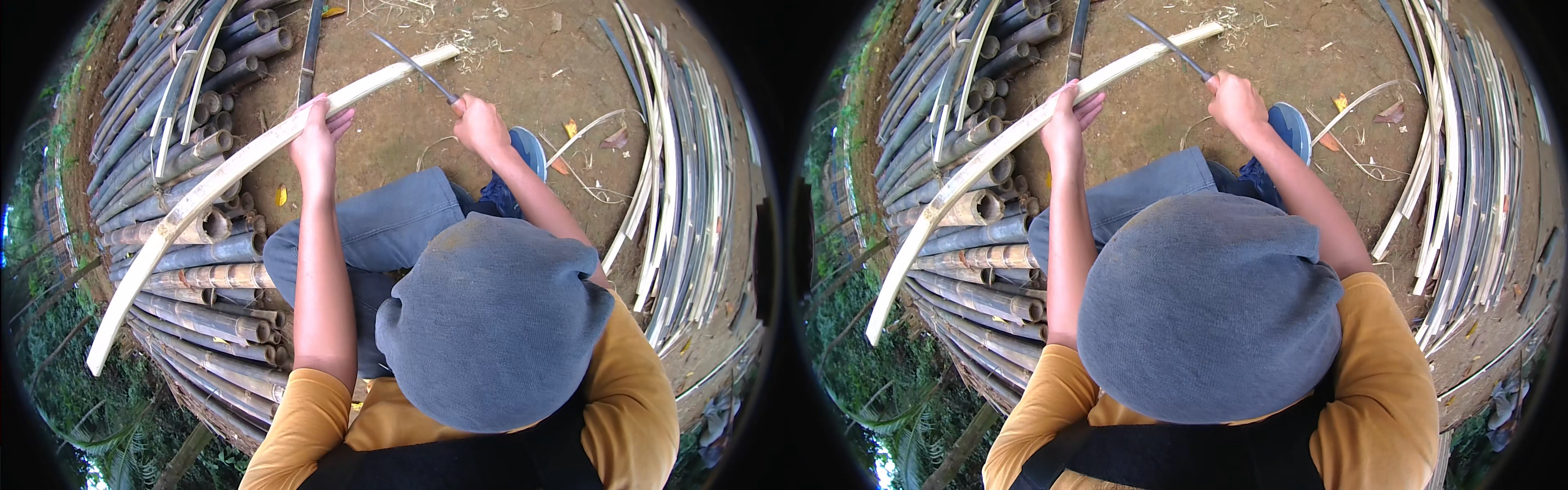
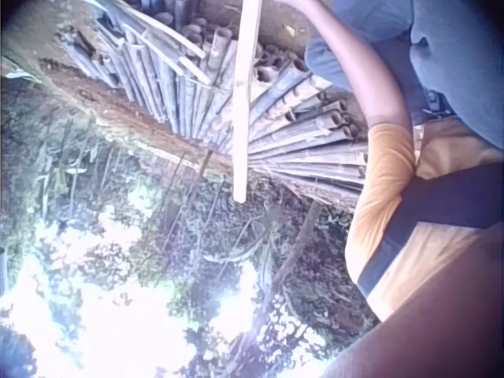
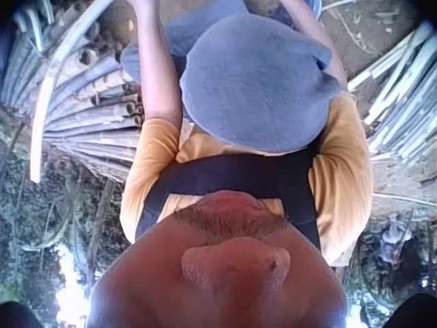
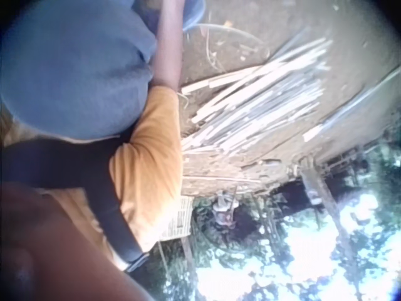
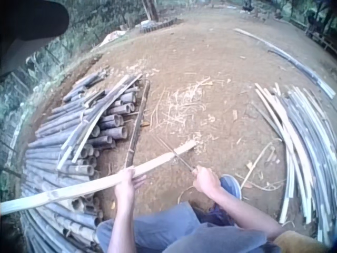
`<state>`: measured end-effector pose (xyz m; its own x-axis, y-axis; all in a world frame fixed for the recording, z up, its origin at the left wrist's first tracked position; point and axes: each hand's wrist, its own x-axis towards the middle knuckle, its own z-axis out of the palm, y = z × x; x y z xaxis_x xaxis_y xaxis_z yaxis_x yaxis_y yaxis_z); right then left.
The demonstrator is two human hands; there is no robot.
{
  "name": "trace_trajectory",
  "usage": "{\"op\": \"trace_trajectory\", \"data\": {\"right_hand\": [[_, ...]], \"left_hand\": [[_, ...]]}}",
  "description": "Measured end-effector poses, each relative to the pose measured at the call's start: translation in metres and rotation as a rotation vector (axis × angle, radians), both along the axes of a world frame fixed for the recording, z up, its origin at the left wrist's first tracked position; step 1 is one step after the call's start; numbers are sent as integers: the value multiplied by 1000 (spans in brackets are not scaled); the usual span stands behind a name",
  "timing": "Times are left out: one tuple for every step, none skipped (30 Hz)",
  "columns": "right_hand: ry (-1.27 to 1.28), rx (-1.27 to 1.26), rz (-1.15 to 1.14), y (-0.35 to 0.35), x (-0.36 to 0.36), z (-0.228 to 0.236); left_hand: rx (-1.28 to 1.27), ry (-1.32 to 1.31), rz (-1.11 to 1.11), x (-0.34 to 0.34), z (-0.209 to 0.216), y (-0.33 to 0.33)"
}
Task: The person processes long bamboo strips by hand using a small knife. The person holds the bamboo strip and runs the knife along the edges and surface to shave off thin layers and smooth the material.
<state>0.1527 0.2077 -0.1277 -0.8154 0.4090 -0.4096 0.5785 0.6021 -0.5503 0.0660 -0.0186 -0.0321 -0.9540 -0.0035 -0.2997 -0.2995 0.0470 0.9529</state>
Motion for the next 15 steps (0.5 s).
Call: {"op": "trace_trajectory", "data": {"right_hand": [[0,5,-17,8,-7,-6],[1,13,-27,12,-17,-4],[3,21,-37,14,-24,-1],[-29,7,-5,13,-16,1],[-24,4,19,5,-10,7],[-19,1,42,-1,-4,10],[-15,-3,66,-6,0,10],[-20,-16,19,-1,-1,2],[-20,-26,-34,9,-7,-8],[-21,-36,-89,16,-9,-18],[-13,-23,-71,16,-11,-17],[-6,-9,-54,15,-11,-15],[2,6,-38,13,-9,-13],[-7,-40,-30,2,1,4],[-6,-28,-18,1,3,-1]], "left_hand": [[0,-7,1,0,-1,-1],[3,-12,8,0,-2,-1],[0,-2,7,-1,-2,-1],[-3,7,5,-1,-2,-2],[-15,2,13,6,-1,-3],[-16,2,8,8,-1,-3],[-18,2,3,7,-1,-2],[-14,10,-10,6,3,2],[-8,2,-12,5,3,3],[-2,-6,-14,5,2,4],[3,-13,-11,2,1,2],[-4,-7,-9,1,0,1],[-12,0,-7,0,-1,0],[-22,-2,2,4,-1,-3],[-17,0,3,4,-1,-3]]}}
